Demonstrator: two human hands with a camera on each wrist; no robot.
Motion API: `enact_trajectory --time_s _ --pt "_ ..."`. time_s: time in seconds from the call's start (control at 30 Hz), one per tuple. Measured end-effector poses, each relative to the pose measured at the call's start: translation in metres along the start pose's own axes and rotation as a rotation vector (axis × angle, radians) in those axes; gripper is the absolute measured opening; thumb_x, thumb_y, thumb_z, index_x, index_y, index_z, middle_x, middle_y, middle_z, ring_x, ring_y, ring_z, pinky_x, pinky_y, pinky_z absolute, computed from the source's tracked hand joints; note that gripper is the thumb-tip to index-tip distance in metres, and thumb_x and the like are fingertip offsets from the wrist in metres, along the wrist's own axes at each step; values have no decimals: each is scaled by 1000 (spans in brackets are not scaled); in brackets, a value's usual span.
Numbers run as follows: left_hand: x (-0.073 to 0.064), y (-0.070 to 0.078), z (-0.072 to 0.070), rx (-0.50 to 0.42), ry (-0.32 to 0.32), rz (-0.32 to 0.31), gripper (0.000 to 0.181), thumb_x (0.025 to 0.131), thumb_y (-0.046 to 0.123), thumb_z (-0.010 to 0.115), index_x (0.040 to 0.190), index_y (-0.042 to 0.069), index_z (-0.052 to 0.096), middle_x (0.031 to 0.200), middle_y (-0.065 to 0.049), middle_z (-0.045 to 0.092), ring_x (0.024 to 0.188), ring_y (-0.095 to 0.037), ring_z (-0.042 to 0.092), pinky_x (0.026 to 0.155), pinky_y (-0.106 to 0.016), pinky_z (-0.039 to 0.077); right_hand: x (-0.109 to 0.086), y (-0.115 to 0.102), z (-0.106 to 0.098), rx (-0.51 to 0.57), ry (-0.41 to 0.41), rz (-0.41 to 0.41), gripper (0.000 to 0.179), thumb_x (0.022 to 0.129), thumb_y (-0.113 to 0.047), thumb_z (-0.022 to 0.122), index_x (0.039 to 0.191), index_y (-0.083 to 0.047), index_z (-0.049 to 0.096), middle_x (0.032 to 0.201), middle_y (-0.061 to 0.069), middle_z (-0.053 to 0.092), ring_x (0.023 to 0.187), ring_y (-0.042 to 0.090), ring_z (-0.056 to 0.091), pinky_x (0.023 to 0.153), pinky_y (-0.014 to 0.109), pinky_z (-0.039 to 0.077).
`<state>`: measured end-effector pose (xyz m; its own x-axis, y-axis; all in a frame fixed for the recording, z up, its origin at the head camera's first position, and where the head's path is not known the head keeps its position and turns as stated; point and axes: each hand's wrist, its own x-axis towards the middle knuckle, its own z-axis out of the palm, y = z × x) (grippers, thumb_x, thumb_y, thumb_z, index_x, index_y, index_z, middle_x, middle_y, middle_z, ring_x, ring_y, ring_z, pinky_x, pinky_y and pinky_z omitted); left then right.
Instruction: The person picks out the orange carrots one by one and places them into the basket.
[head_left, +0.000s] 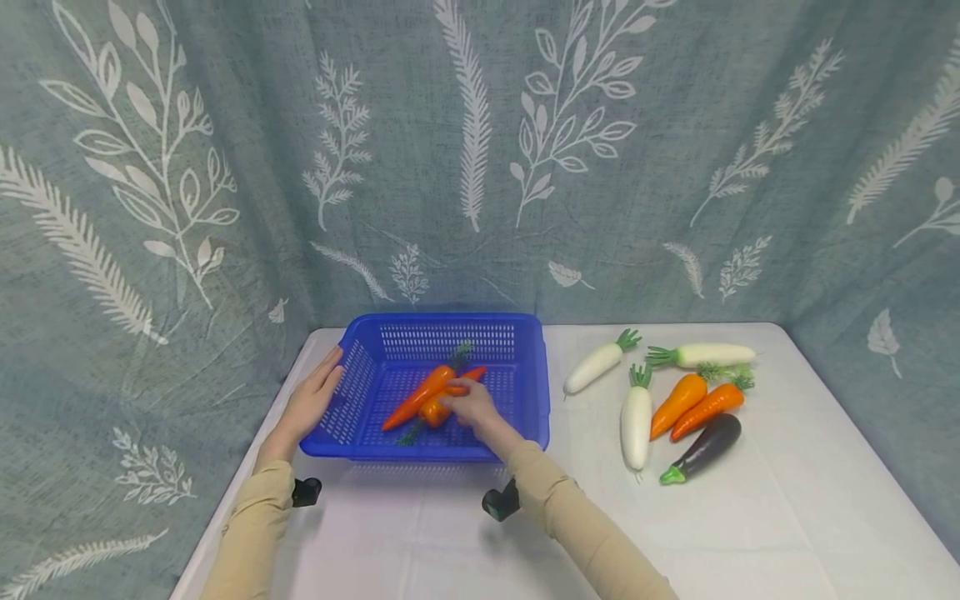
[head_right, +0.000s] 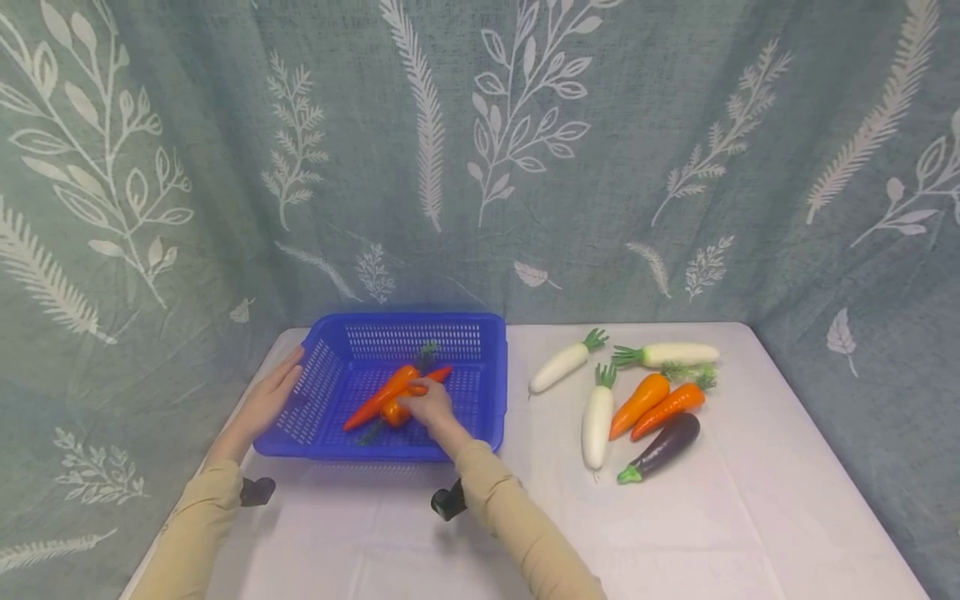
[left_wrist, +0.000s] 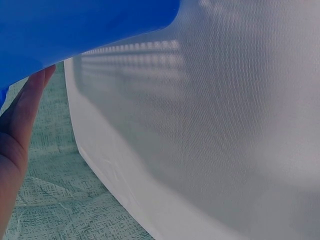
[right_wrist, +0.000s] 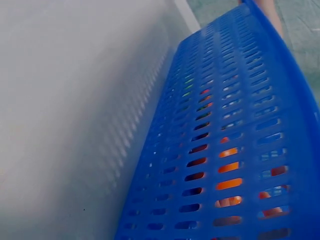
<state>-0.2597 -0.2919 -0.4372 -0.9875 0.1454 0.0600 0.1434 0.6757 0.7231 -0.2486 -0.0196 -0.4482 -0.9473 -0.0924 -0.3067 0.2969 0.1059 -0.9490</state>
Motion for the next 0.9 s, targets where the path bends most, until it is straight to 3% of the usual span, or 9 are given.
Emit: enact_trajectory --time_s 0.07,0.13,0.9 --pt "0 0 1 2 -2 -4 57 108 31 32 152 -4 22 159 -21 16 145 -42 14 117 -56 13 -1 -1 -1 25 -9 5 44 88 -2 66 130 5 57 127 21 58 101 29 64 85 43 56" --pt "0 0 1 5 -3 -7 57 108 30 32 152 -4 22 159 -21 16 145 -41 14 117 -56 13 -2 -2 -2 41 -18 17 45 88 -3 65 131 4 56 128 22 56 107 34 62 89 46 54" --pt "2 3 -2 18 -10 -13 57 108 31 32 152 -4 22 159 -22 16 144 -43 14 116 -58 13 -16 -18 -29 95 -184 -21 48 93 -8 64 136 5 50 127 24 55 117 39 56 101 51 45"
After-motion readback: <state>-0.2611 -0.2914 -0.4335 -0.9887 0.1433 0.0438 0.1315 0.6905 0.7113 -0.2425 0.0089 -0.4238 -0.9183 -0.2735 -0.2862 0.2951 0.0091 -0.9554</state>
